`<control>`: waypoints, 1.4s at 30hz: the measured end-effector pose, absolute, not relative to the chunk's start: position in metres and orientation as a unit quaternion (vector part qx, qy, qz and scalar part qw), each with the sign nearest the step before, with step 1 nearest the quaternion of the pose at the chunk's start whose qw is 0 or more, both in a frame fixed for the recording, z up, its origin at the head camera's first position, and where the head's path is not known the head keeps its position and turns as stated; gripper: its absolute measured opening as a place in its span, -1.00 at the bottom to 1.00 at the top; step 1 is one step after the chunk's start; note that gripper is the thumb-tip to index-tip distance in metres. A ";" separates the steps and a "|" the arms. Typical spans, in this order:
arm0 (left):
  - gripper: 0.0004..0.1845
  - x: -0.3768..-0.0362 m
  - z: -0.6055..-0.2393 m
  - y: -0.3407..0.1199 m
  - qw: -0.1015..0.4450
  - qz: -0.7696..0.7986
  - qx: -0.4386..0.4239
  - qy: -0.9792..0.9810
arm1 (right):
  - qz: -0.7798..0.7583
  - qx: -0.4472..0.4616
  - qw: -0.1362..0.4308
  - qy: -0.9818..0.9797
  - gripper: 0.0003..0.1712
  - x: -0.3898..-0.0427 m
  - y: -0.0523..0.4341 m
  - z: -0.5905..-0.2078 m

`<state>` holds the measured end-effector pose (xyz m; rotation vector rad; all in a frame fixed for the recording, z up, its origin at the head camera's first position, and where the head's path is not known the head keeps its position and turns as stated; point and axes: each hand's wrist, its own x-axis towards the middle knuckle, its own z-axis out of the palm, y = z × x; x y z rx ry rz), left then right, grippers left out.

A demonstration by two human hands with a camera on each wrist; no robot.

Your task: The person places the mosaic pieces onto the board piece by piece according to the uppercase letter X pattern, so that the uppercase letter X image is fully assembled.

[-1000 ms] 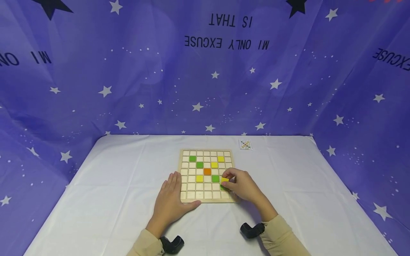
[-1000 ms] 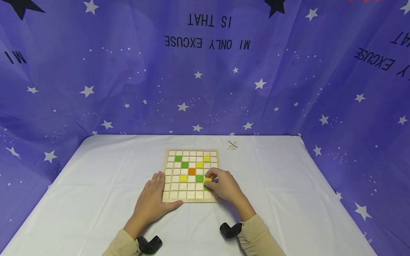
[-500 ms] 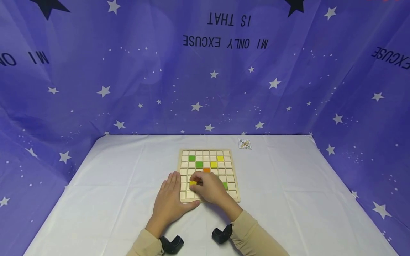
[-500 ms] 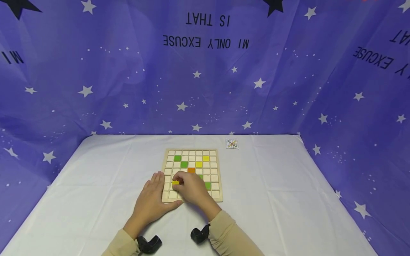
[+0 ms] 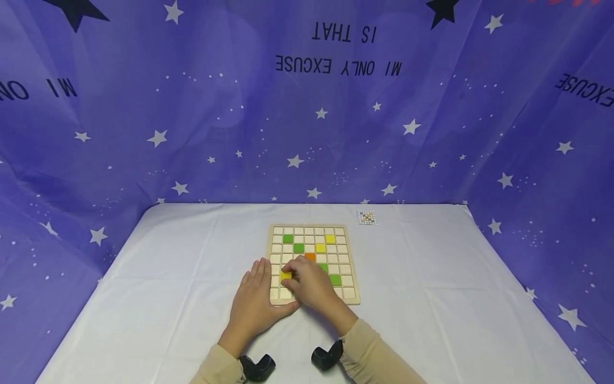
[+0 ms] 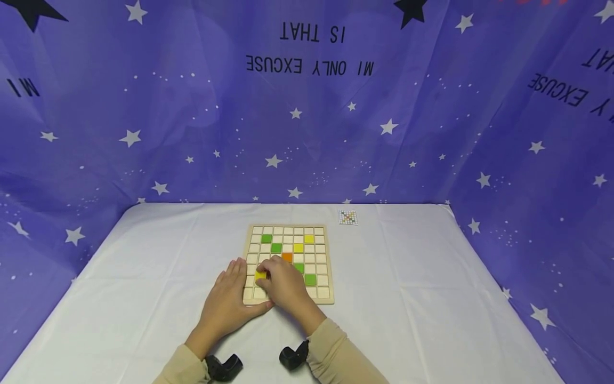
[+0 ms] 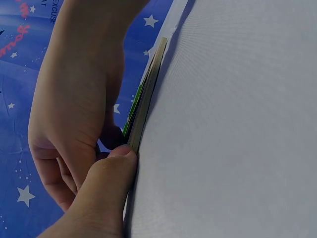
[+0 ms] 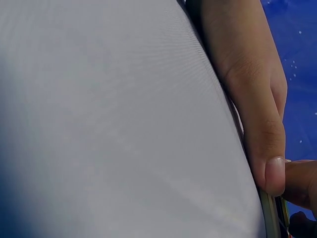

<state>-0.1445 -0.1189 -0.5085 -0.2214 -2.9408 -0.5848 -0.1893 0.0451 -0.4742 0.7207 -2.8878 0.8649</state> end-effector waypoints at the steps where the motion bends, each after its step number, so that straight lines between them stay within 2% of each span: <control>1: 0.43 -0.144 -0.509 -0.119 0.067 -0.194 -0.074 -0.976 | 0.276 0.233 0.023 -0.932 -0.75 -0.189 0.045 -0.475; 8: 0.43 -0.144 -0.508 -0.118 0.067 -0.193 -0.074 -0.976 | 0.265 0.241 0.025 -0.933 -0.71 -0.188 0.047 -0.476; 17: 0.43 -0.143 -0.508 -0.119 0.072 -0.193 -0.076 -0.976 | 0.273 0.252 0.023 -0.928 -0.81 -0.185 0.048 -0.476; 27: 0.44 -0.144 -0.509 -0.118 0.084 -0.193 -0.079 -0.974 | 0.239 0.251 0.023 -0.938 -0.81 -0.184 0.047 -0.474; 42: 0.45 -0.145 -0.511 -0.119 0.079 -0.191 -0.076 -0.975 | 0.210 0.277 0.050 -0.936 -0.81 -0.182 0.048 -0.475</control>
